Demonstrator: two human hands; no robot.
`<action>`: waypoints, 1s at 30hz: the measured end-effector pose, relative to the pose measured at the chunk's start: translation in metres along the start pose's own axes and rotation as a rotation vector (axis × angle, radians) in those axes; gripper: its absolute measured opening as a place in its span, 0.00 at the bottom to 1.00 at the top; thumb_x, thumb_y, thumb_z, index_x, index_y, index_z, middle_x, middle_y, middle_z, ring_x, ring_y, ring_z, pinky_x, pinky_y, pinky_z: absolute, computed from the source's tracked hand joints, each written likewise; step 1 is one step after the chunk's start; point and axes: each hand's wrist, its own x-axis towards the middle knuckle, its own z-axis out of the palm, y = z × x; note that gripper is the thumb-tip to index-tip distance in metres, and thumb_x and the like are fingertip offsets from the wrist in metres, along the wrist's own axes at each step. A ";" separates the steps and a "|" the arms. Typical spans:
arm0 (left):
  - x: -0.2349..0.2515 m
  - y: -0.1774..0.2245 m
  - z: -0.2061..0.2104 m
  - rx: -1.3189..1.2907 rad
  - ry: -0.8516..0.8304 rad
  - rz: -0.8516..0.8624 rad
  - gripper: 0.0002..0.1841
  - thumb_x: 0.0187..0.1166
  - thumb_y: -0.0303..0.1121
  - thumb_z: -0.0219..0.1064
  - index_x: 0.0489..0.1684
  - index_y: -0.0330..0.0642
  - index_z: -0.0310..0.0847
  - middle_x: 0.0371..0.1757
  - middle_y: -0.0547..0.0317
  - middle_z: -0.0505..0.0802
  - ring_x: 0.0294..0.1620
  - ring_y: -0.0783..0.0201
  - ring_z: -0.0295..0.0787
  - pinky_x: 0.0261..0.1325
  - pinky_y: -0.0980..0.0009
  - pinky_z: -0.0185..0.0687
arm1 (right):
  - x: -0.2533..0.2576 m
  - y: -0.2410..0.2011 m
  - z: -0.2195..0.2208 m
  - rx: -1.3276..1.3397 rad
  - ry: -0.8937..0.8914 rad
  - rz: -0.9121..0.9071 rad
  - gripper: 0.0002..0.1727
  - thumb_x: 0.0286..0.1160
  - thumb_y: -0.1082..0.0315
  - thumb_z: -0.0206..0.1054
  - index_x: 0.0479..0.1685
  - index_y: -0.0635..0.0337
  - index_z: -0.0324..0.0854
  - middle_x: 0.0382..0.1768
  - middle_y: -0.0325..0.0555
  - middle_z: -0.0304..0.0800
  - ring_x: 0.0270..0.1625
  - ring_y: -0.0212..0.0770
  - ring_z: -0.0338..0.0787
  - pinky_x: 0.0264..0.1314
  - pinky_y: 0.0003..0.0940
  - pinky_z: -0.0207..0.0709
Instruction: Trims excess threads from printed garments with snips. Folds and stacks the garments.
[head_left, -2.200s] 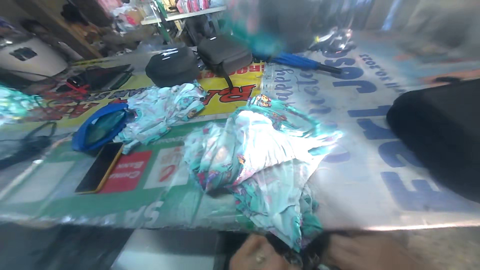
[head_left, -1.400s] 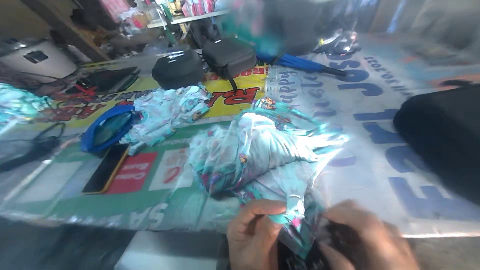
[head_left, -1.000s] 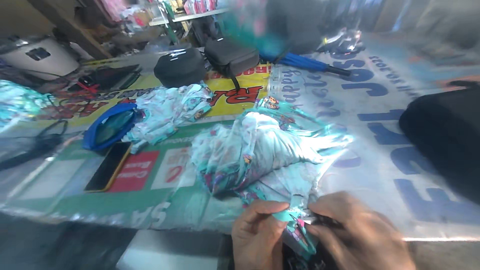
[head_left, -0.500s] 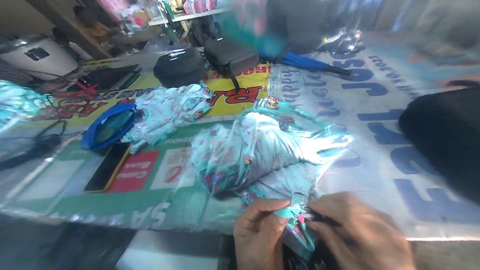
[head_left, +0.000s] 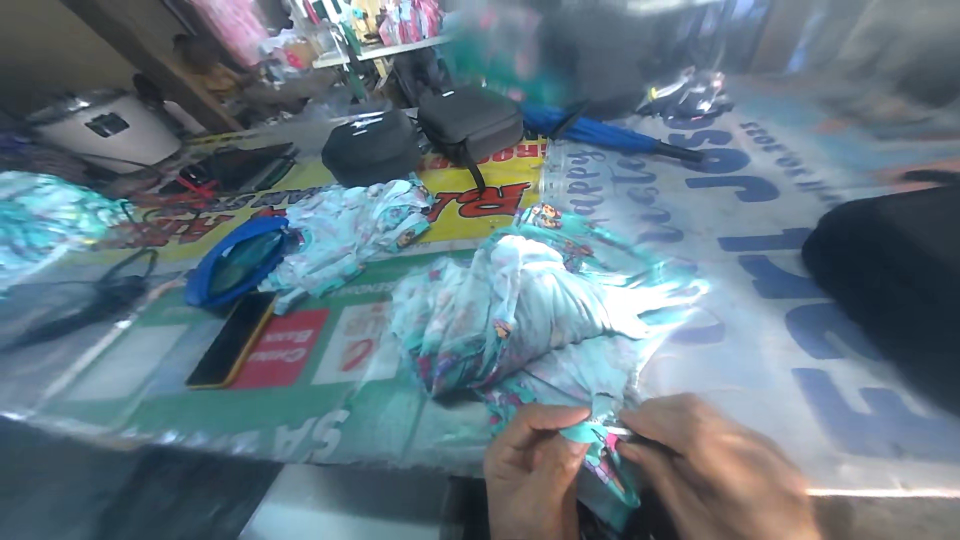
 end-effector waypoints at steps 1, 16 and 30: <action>0.000 -0.001 0.000 -0.004 0.001 -0.004 0.08 0.77 0.28 0.72 0.48 0.40 0.94 0.46 0.56 0.97 0.48 0.72 0.94 0.54 0.74 0.90 | 0.000 0.001 0.001 0.009 0.006 -0.004 0.09 0.83 0.62 0.68 0.46 0.57 0.86 0.41 0.43 0.93 0.47 0.27 0.90 0.47 0.17 0.80; -0.005 -0.009 -0.006 -0.053 0.025 -0.073 0.08 0.76 0.30 0.73 0.48 0.42 0.94 0.45 0.57 0.97 0.46 0.71 0.94 0.53 0.74 0.90 | -0.002 0.007 0.004 0.270 -0.031 0.096 0.08 0.81 0.66 0.70 0.47 0.62 0.86 0.44 0.42 0.92 0.49 0.23 0.89 0.53 0.14 0.82; -0.007 -0.007 -0.015 -0.132 0.015 -0.164 0.08 0.76 0.30 0.72 0.48 0.42 0.92 0.45 0.54 0.96 0.47 0.68 0.94 0.54 0.69 0.90 | 0.008 0.013 0.000 0.544 0.012 0.173 0.16 0.87 0.54 0.63 0.35 0.55 0.80 0.27 0.30 0.79 0.29 0.15 0.77 0.30 0.09 0.71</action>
